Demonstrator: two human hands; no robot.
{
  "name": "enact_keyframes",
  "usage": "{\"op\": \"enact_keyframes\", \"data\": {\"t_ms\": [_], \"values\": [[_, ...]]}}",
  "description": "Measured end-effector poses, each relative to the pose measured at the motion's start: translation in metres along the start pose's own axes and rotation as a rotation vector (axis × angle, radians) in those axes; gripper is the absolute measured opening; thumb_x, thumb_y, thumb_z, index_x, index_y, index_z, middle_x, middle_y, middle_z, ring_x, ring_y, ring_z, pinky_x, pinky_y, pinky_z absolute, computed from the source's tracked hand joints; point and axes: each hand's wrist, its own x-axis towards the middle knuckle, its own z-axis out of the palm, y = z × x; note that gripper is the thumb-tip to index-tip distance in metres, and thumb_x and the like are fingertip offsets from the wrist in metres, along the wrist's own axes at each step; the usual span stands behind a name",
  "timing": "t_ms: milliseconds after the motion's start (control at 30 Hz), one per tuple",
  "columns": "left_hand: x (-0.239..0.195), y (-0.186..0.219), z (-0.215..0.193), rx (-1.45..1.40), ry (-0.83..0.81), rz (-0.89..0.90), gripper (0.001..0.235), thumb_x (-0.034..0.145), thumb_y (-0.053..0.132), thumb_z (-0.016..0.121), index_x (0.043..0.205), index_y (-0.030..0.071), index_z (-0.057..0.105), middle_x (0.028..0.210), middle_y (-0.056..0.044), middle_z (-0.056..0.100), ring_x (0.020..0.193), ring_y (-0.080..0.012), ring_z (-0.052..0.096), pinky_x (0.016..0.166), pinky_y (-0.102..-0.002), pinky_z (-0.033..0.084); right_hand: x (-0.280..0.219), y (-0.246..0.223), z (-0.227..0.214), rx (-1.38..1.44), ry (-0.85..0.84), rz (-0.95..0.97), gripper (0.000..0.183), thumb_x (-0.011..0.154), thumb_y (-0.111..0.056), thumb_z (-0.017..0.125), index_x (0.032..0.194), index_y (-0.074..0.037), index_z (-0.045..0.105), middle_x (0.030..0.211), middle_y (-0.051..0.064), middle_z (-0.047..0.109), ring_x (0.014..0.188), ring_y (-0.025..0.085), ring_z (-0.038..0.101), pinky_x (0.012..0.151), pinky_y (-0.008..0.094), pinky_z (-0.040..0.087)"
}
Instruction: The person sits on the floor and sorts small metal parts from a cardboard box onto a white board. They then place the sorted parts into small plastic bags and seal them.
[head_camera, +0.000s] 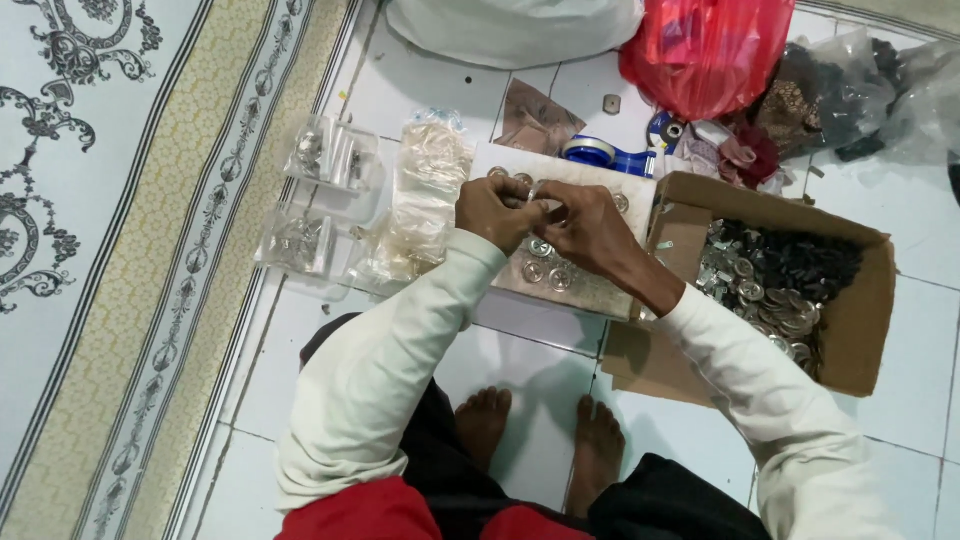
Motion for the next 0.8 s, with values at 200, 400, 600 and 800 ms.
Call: {"op": "enact_keyframes", "data": {"t_ms": [200, 400, 600, 800], "values": [[0.027, -0.033, 0.016, 0.322, 0.110, 0.157, 0.014, 0.072, 0.025, 0.081, 0.084, 0.018, 0.081, 0.067, -0.002, 0.075, 0.075, -0.0260, 0.077, 0.069, -0.037, 0.063, 0.004, -0.001, -0.018, 0.332, -0.142, 0.167, 0.029, 0.082, 0.004, 0.077, 0.111, 0.000, 0.075, 0.098, 0.022, 0.076, 0.079, 0.026, 0.074, 0.065, 0.037, 0.065], [0.030, -0.033, 0.007, 0.427, 0.175, 0.278, 0.013, 0.071, 0.016, 0.078, 0.084, 0.019, 0.081, 0.066, -0.001, 0.074, 0.072, -0.0269, 0.077, 0.075, -0.037, 0.061, 0.003, 0.040, -0.058, 0.520, 0.222, 0.346, 0.022, 0.095, -0.003, 0.074, 0.115, 0.002, 0.070, 0.096, 0.014, 0.072, 0.080, 0.018, 0.075, 0.066, 0.029, 0.067], [0.034, -0.035, -0.004, 0.454, 0.197, 0.284, 0.011, 0.072, 0.022, 0.079, 0.083, 0.020, 0.080, 0.066, -0.003, 0.074, 0.074, -0.0310, 0.076, 0.075, -0.040, 0.061, -0.009, 0.144, -0.059, 0.086, 0.166, 0.393, 0.022, 0.092, -0.002, 0.068, 0.113, -0.003, 0.075, 0.088, 0.019, 0.072, 0.067, 0.021, 0.073, 0.053, 0.032, 0.061], [0.032, -0.030, -0.006, 0.473, 0.213, 0.297, 0.010, 0.075, 0.018, 0.078, 0.085, 0.016, 0.080, 0.068, -0.006, 0.075, 0.073, -0.0295, 0.076, 0.074, -0.039, 0.060, -0.032, 0.266, -0.033, -0.507, -0.031, 0.099, 0.039, 0.088, -0.006, 0.078, 0.127, -0.008, 0.074, 0.117, 0.018, 0.074, 0.111, 0.037, 0.071, 0.116, 0.059, 0.035]]}}
